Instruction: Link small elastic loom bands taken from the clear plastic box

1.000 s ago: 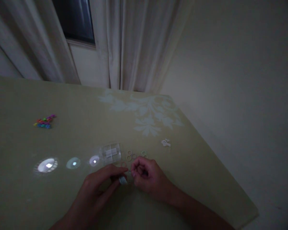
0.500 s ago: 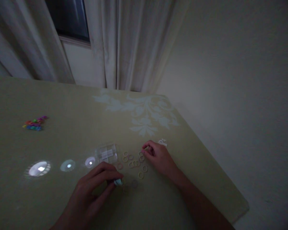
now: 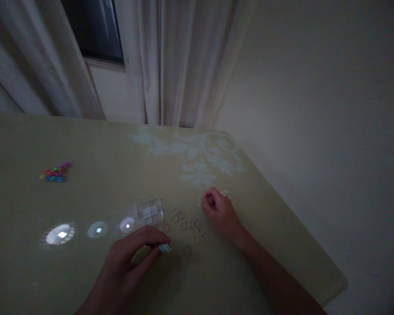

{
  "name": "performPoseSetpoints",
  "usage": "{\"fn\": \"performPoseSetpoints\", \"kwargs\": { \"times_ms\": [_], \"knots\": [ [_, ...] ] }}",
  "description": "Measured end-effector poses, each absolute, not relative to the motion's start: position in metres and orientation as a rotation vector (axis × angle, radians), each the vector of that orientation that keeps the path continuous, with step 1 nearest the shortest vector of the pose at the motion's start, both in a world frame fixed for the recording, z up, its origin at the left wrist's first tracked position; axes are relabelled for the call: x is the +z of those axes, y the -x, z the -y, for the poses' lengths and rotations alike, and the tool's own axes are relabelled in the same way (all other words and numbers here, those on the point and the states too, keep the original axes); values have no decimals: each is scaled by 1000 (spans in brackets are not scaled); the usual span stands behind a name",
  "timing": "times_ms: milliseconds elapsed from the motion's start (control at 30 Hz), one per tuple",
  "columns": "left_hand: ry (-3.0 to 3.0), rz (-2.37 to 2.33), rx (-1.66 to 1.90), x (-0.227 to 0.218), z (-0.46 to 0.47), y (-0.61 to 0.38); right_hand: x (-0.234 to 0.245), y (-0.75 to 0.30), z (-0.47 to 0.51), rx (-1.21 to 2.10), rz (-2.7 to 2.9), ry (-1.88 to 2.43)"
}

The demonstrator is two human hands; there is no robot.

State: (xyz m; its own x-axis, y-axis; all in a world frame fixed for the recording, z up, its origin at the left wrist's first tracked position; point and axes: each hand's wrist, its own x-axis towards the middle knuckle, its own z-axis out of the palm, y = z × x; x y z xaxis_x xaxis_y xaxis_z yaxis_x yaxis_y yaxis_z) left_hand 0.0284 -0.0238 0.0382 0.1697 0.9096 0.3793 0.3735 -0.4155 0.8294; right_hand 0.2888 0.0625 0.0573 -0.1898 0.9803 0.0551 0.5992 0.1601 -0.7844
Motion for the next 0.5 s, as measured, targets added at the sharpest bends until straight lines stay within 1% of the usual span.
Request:
{"fn": "performPoseSetpoints", "kwargs": {
  "times_ms": [133,233,367,500],
  "knots": [
    [-1893,-1151,1201,40,28,-33,64,-270,-33,1398,1778,1159],
    [-1923,-1090,1217,43,30,-36,65,-255,-9,1709,1759,1056],
    [-1961,-1053,1259,47,29,-36,63,-249,-5,1827,1631,988],
    [-1928,-1082,1211,46,27,-34,60,-250,-9,1909,1556,942]
  ]
}}
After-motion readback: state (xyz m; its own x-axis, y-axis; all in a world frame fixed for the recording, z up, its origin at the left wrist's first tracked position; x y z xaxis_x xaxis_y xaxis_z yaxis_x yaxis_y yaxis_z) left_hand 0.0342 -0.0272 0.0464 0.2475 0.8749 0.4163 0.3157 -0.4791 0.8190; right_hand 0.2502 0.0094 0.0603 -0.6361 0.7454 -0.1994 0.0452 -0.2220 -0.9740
